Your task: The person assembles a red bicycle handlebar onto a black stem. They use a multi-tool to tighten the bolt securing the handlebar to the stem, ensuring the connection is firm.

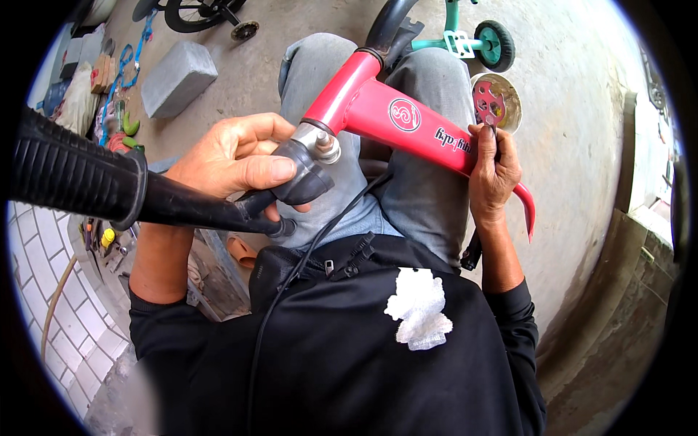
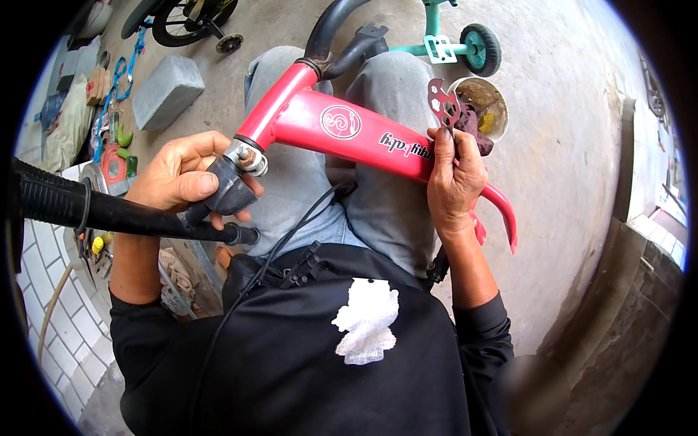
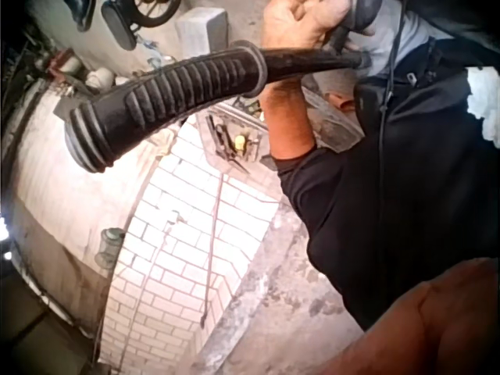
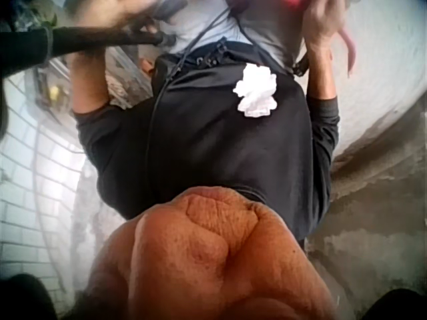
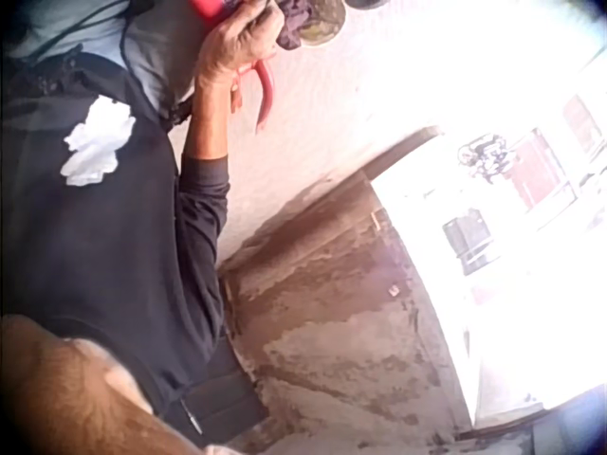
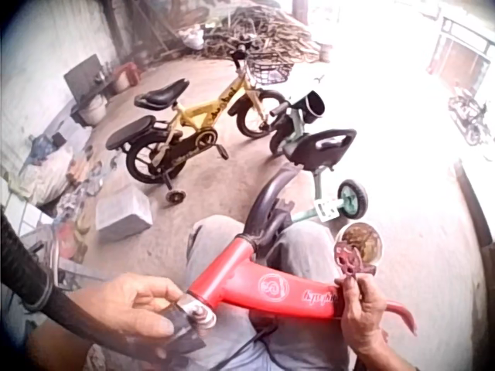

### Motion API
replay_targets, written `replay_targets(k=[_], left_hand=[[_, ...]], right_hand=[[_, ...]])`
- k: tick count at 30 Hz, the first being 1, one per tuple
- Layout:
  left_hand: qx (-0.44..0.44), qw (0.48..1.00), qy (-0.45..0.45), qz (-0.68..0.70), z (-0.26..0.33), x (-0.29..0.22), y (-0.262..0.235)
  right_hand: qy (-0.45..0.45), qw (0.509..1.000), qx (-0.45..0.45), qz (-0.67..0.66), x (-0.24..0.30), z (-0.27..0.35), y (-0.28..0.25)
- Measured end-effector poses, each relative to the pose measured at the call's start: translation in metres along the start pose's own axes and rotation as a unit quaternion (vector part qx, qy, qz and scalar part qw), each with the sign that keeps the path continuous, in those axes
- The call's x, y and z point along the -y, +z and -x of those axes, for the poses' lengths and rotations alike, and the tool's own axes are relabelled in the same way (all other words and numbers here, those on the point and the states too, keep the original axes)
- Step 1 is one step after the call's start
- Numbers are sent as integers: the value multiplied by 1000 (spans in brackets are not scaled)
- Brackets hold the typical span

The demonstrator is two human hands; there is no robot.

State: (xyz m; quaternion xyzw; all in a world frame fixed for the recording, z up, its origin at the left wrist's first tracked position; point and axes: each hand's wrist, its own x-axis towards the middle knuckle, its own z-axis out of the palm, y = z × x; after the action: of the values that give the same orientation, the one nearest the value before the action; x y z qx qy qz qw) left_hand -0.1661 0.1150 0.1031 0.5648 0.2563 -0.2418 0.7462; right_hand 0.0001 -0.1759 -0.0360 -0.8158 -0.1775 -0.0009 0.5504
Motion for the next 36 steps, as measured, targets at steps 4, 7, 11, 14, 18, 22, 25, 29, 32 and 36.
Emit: replay_targets(k=[4, 7, 11, 14, 18, 22, 25, 29, 32, 36], left_hand=[[17, 997, 52, 46, -4, 10, -2], [13, 993, 71, 96, -7, 16, -1], [42, 991, 51, 118, -6, 17, -1], [50, 992, 19, 117, -8, 16, 0], [54, 994, 25, 92, -9, 15, 2], [69, 993, 28, 89, -10, 10, 3], [75, 990, 50, 113, -11, 19, 3], [115, 982, 46, 143, -11, 20, -1], [124, 979, 55, 151, -12, 22, -4], [125, 968, 44, 213, -15, 29, -8]], right_hand=[[-8, 1000, -4, 11, 2, -1, 1], [1, 1000, -3, 16, -1, -1, 0], [-3, 1000, -3, 10, 0, -2, 1], [-5, 1000, -4, 18, -2, -2, 1], [-17, 999, -5, 33, -1, -2, 2], [-24, 999, -6, 44, -3, -2, 0], [-24, 999, -5, 40, -2, -2, 1], [-26, 999, -8, 42, -2, -1, 2], [-7, 1000, -5, 19, 1, 0, 4], [-15, 999, 9, 32, 2, -2, 2]])
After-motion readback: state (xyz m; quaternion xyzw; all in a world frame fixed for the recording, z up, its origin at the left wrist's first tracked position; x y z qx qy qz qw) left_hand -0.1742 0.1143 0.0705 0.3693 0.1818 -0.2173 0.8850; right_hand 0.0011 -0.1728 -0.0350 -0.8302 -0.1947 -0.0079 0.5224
